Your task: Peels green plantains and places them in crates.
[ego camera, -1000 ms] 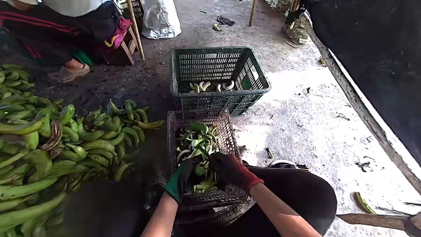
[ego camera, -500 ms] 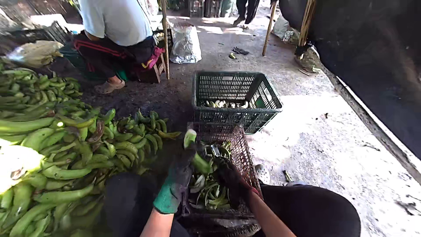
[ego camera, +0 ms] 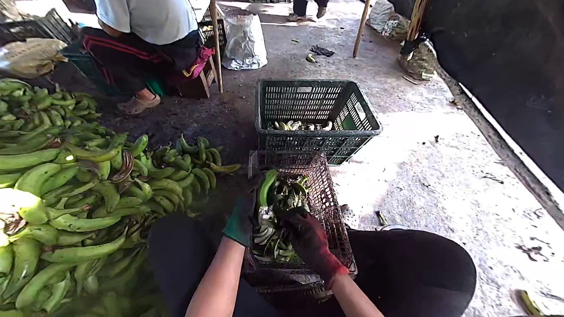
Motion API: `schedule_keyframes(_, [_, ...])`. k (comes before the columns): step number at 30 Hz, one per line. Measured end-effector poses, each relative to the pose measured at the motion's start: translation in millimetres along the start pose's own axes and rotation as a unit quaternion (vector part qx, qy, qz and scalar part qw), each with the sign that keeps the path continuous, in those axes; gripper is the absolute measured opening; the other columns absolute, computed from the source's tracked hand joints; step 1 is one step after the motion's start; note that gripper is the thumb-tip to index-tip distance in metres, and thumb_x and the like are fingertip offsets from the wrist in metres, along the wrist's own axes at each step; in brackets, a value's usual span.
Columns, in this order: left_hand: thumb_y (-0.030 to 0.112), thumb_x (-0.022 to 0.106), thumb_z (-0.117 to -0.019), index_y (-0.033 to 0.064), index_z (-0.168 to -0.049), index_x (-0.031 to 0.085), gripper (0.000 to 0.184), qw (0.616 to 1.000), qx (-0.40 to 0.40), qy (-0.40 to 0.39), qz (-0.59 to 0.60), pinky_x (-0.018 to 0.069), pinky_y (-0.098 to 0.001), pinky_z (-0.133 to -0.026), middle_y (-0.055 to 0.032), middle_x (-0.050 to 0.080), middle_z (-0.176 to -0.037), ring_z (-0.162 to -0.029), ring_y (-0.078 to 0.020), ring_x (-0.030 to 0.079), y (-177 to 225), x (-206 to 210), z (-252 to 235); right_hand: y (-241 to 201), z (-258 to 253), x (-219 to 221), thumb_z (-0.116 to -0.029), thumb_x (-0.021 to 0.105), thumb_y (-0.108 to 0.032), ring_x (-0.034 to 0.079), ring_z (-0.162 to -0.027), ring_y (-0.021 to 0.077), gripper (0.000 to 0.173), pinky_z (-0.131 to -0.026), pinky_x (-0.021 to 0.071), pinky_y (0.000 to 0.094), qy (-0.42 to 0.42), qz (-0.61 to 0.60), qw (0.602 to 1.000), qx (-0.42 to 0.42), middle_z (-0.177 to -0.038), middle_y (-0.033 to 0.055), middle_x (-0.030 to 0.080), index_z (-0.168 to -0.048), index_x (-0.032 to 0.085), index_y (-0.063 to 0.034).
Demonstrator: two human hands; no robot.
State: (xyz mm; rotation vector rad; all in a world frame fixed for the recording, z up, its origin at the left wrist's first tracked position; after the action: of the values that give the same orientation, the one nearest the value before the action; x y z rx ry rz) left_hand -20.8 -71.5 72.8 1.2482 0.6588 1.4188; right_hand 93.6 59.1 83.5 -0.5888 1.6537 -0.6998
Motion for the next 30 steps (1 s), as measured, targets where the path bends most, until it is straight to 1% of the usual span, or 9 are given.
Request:
schedule_keyframes(5, [0.011,0.044,-0.1078,-0.0062,-0.133,0.053,0.032,0.996,0.013,0.034,-0.083,0.0503,-0.0229,-0.087,-0.0123,0.062,-0.116,-0.097,-0.0078,0.06,-0.1,9.0,13.2,8.4,-44.2,-12.5,-0.0865,0.072,-0.012,0.058,-0.118,0.0557,0.044,-0.095,0.0427,0.0743,0.147,0.158,0.976,0.038,-0.127,0.0263,0.066,-0.128,0.073,-0.0263])
schedule_keyframes(9, [0.014,0.044,-0.1087,-0.0042,-0.136,0.053,0.034,0.987,0.026,0.054,-0.151,0.0489,-0.0233,-0.091,-0.0131,0.062,-0.121,-0.102,-0.0079,0.058,-0.3,-3.9,9.9,47.2,-61.7,-31.1,-0.1016,0.059,-0.025,0.064,-0.114,0.0347,0.037,-0.098,0.0509,0.0559,0.166,-0.001,0.971,0.17,-0.126,0.019,0.066,-0.137,0.065,-0.0141])
schedule_keyframes(12, [0.017,0.043,-0.1093,-0.0001,-0.141,0.051,0.037,0.99,0.024,0.03,-0.136,0.0509,-0.0255,-0.092,-0.0119,0.062,-0.127,-0.107,-0.0084,0.06,-9.5,-21.0,0.2,27.7,-25.3,4.8,-0.0988,0.057,-0.012,0.067,-0.107,0.0196,0.035,-0.095,0.0562,0.0407,0.0,-0.172,0.98,0.104,-0.122,0.0128,0.067,-0.132,0.066,-0.0064])
schedule_keyframes(16, [0.012,0.039,-0.1089,-0.0025,-0.123,0.056,0.026,0.998,-0.012,-0.016,-0.065,0.0548,-0.0193,-0.07,-0.005,0.065,-0.096,-0.079,-0.0036,0.063,-11.5,0.3,4.2,14.9,-22.7,4.0,-0.0905,0.068,-0.013,0.065,-0.113,0.0362,0.029,-0.097,0.0499,0.06,0.042,-0.015,0.997,0.063,-0.121,0.0169,0.069,-0.118,0.077,-0.0162])
schedule_keyframes(18, [0.009,0.041,-0.1083,-0.0073,-0.128,0.056,0.03,0.984,-0.04,-0.034,-0.169,0.0525,-0.0232,-0.084,-0.0116,0.065,-0.108,-0.092,-0.008,0.062,-19.3,3.2,11.7,17.6,-49.3,-21.4,-0.0904,0.069,-0.015,0.058,-0.122,0.0486,0.033,-0.103,0.0391,0.07,0.119,0.083,0.987,0.075,-0.126,0.0238,0.067,-0.122,0.076,-0.0201])
schedule_keyframes(20, [0.011,0.045,-0.1079,-0.0078,-0.136,0.053,0.035,0.962,-0.046,-0.035,-0.265,0.0487,-0.0301,-0.096,-0.0194,0.062,-0.125,-0.108,-0.0147,0.06,-25.4,2.1,10.9,32.4,-67.1,-36.2,-0.0973,0.063,-0.016,0.061,-0.118,0.0409,0.031,-0.102,0.0437,0.0625,0.162,0.042,0.977,0.131,-0.125,0.021,0.066,-0.126,0.073,-0.0149])
schedule_keyframes(24, [0.009,0.046,-0.1067,-0.0058,-0.139,0.049,0.036,0.983,0.022,0.038,-0.177,0.0506,-0.0253,-0.09,-0.0148,0.061,-0.122,-0.102,-0.009,0.059,-17.2,-11.6,-7.1,30.4,-33.7,-1.5,-0.0973,0.062,-0.019,0.067,-0.112,0.0262,0.035,-0.098,0.0543,0.0489,0.068,-0.086,0.988,0.112,-0.125,0.0137,0.068,-0.131,0.069,-0.0126])
schedule_keyframes(27, [0.009,0.041,-0.1084,-0.0038,-0.144,0.043,0.038,0.992,0.051,0.037,-0.113,0.051,-0.0216,-0.089,-0.0133,0.06,-0.124,-0.103,-0.0057,0.06,-10.5,-6.1,-18.2,20.4,-4.1,22.9,-0.0878,0.066,-0.011,0.067,-0.106,0.0324,0.034,-0.091,0.0532,0.057,0.043,-0.082,0.994,0.057,-0.115,0.0154,0.07,-0.12,0.075,-0.012])
schedule_keyframes(30, [0.006,0.045,-0.1059,-0.0069,-0.135,0.052,0.033,0.978,-0.016,-0.023,-0.205,0.0512,-0.0276,-0.091,-0.0178,0.063,-0.12,-0.102,-0.0124,0.061,-29.5,8.4,-3.3,41.6,-39.1,-3.1,-0.0938,0.063,-0.013,0.063,-0.118,0.0383,0.035,-0.101,0.0466,0.0621,0.068,-0.028,0.992,0.107,-0.126,0.0195,0.067,-0.127,0.072,-0.015])
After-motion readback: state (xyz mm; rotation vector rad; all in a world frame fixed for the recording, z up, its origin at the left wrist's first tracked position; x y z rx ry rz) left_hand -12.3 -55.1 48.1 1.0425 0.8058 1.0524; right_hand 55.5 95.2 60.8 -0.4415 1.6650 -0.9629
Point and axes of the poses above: each hand's wrist, its own z-axis away from the middle knuckle, its own x-axis out of the palm, y = z × x, the point moved 7 cm from there along -z, towards the middle knuckle
